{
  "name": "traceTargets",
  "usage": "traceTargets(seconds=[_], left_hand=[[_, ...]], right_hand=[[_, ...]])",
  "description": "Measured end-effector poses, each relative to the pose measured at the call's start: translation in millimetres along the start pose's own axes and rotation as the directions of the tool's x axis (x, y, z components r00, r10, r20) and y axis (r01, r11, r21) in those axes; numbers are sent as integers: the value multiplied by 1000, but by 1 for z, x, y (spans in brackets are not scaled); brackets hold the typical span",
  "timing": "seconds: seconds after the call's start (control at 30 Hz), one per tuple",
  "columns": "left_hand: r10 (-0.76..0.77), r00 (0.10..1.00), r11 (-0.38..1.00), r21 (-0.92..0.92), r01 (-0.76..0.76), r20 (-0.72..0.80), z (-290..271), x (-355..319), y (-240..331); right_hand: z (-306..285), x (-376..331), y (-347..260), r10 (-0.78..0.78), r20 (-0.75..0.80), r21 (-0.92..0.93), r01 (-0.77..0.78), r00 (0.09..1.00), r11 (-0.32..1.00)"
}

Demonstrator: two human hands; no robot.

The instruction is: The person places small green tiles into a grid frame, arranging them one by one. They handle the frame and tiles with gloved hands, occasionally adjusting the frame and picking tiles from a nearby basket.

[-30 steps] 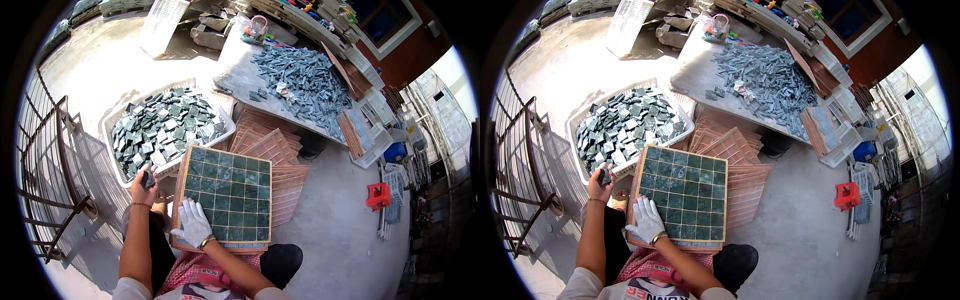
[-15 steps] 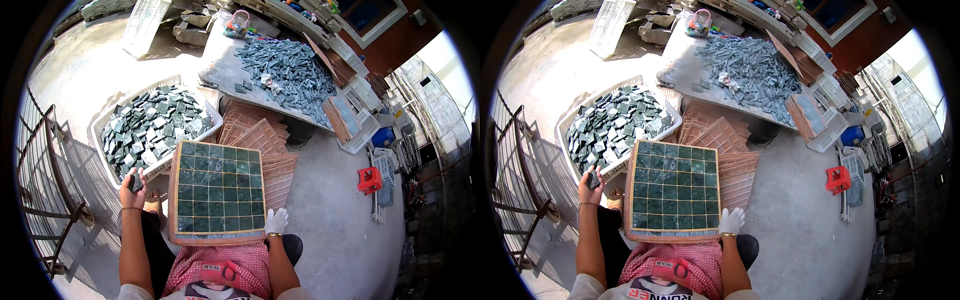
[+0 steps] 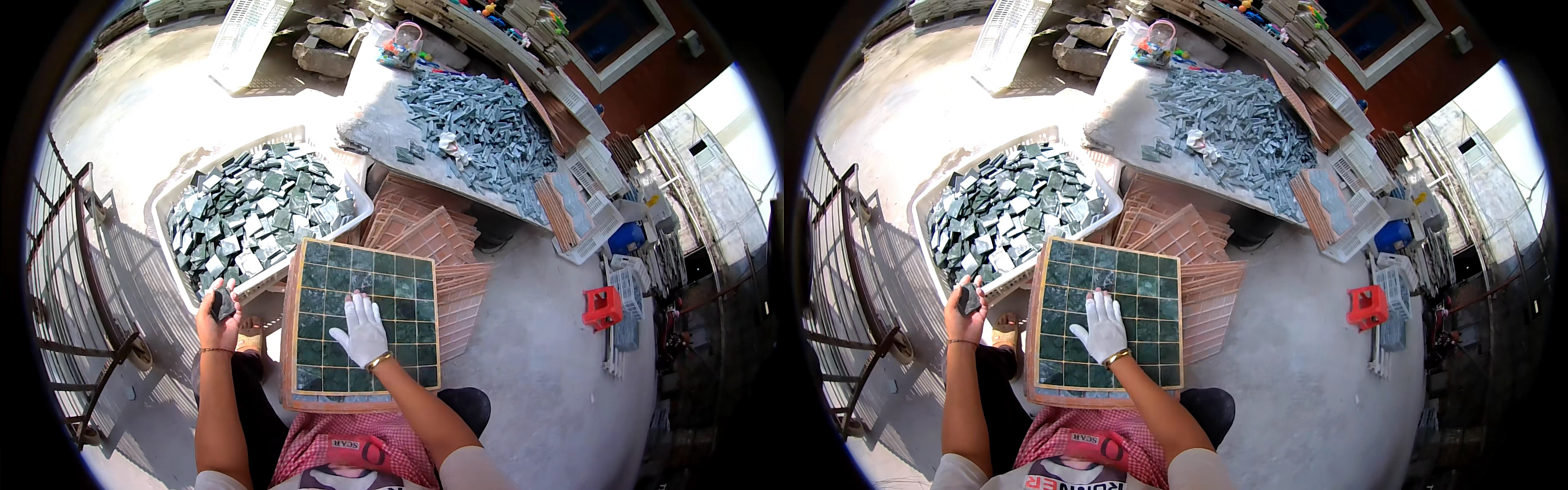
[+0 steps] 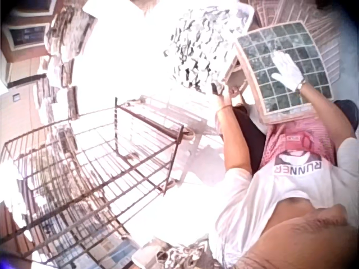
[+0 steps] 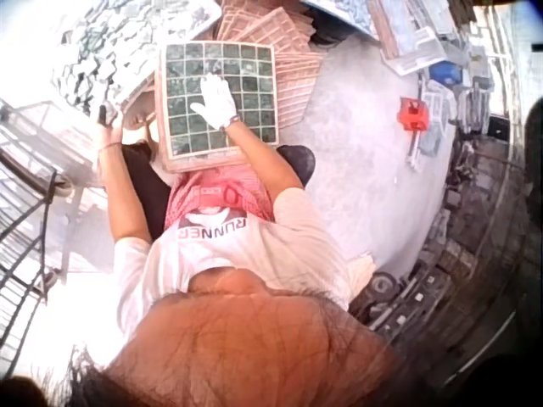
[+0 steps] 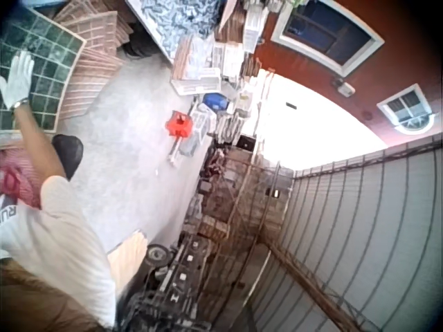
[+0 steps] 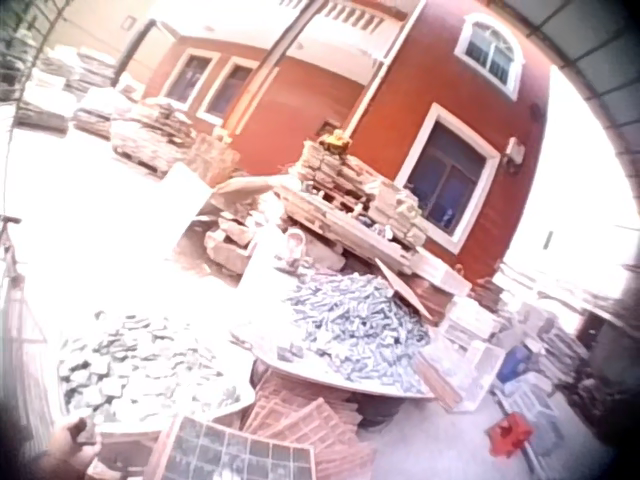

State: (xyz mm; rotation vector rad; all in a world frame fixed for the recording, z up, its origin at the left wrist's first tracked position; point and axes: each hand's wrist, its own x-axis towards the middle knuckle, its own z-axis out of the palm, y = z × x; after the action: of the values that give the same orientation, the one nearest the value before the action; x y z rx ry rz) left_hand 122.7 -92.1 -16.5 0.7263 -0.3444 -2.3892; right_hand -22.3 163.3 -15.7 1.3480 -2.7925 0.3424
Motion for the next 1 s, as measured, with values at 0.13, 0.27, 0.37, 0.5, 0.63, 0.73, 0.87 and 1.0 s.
traceTargets(seconds=[0.13,0.27,0.37,0.5,0.63,0.73,0.87,1.0], left_hand=[[-33,999,999,30,34,-18,8,-1,-11],[-48,999,997,54,48,10,14,-3,-13],[-44,999,997,69,44,7,19,-6,-12],[-50,999,997,60,49,18,16,-3,-10],[-52,998,994,99,48,37,19,0,-14],[-42,999,992,123,39,21,23,4,-20],[-41,999,992,120,40,10,18,5,-16],[-43,999,997,71,42,15,12,0,-10]], right_hand=[[-14,-24,22,-113,89,9,113,990,994],[-15,-17,96,218,-76,-174,-228,973,958],[-13,14,126,378,-109,-189,-393,919,900],[3,70,95,400,-53,-161,-403,915,901],[16,92,-3,81,-12,-39,-81,997,996],[19,75,-66,-186,80,165,171,979,971],[17,23,-94,-480,40,343,439,876,830],[-5,-2,-6,-15,14,44,15,1000,999]])
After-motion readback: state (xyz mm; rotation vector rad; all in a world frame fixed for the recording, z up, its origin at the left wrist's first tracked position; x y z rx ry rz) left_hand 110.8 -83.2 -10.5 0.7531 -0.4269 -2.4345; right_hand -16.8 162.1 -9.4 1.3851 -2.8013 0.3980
